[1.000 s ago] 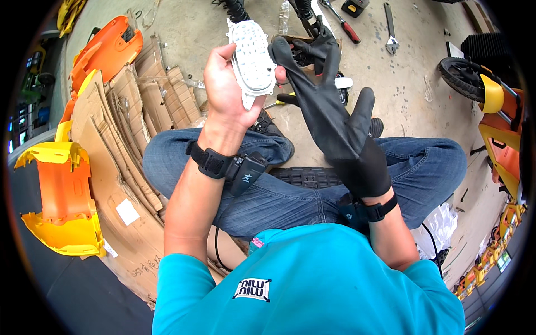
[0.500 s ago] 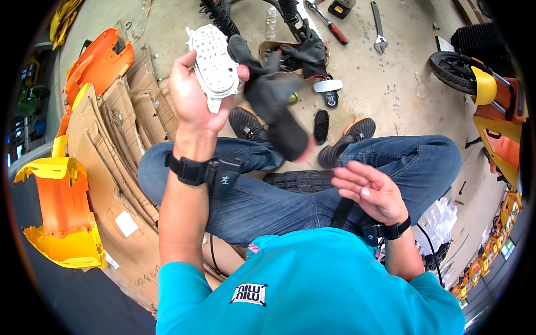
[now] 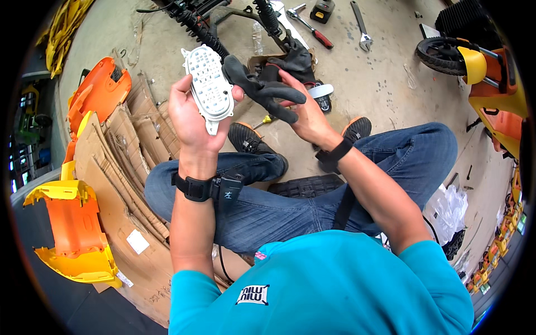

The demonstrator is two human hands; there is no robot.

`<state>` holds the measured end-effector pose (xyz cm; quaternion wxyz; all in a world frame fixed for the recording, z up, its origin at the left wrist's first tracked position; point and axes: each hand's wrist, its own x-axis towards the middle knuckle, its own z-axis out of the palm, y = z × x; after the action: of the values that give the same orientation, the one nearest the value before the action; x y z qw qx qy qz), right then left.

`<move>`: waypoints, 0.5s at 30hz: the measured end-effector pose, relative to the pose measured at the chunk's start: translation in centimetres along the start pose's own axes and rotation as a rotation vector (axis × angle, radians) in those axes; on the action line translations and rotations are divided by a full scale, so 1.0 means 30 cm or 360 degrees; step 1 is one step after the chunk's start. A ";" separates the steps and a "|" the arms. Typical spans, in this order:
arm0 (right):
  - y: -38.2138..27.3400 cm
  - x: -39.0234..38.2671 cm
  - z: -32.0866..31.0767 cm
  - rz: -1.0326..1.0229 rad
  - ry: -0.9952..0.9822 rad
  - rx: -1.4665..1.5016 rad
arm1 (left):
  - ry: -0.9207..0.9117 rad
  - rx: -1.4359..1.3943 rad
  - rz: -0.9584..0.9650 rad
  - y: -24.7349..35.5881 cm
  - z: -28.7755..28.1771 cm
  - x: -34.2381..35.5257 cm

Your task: The person holds a small white electronic housing and a circuit board, then reaches into a box to retrieve a small screw and places it onto the board.

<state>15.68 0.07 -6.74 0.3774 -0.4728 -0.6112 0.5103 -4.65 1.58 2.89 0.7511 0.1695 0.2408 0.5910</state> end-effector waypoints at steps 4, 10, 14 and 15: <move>0.046 0.022 0.062 -0.0112 -0.0114 0.0446 | 0.0047 -0.0036 -0.0048 -0.006 -0.017 0.002; 0.039 0.028 -0.025 0.0264 0.0040 0.0415 | 0.0153 0.0068 0.0041 0.024 -0.014 -0.007; 0.065 0.073 -0.151 0.0569 0.0291 0.0319 | 0.0238 0.0024 0.0080 0.040 -0.023 0.003; 0.041 0.096 -0.167 0.0668 0.0334 0.0212 | 0.0238 0.0002 0.0078 0.042 -0.021 0.005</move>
<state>19.88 4.22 -7.02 0.3550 -0.6138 -0.4220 0.5649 -6.01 2.02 3.02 0.7162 0.1310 0.2923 0.6200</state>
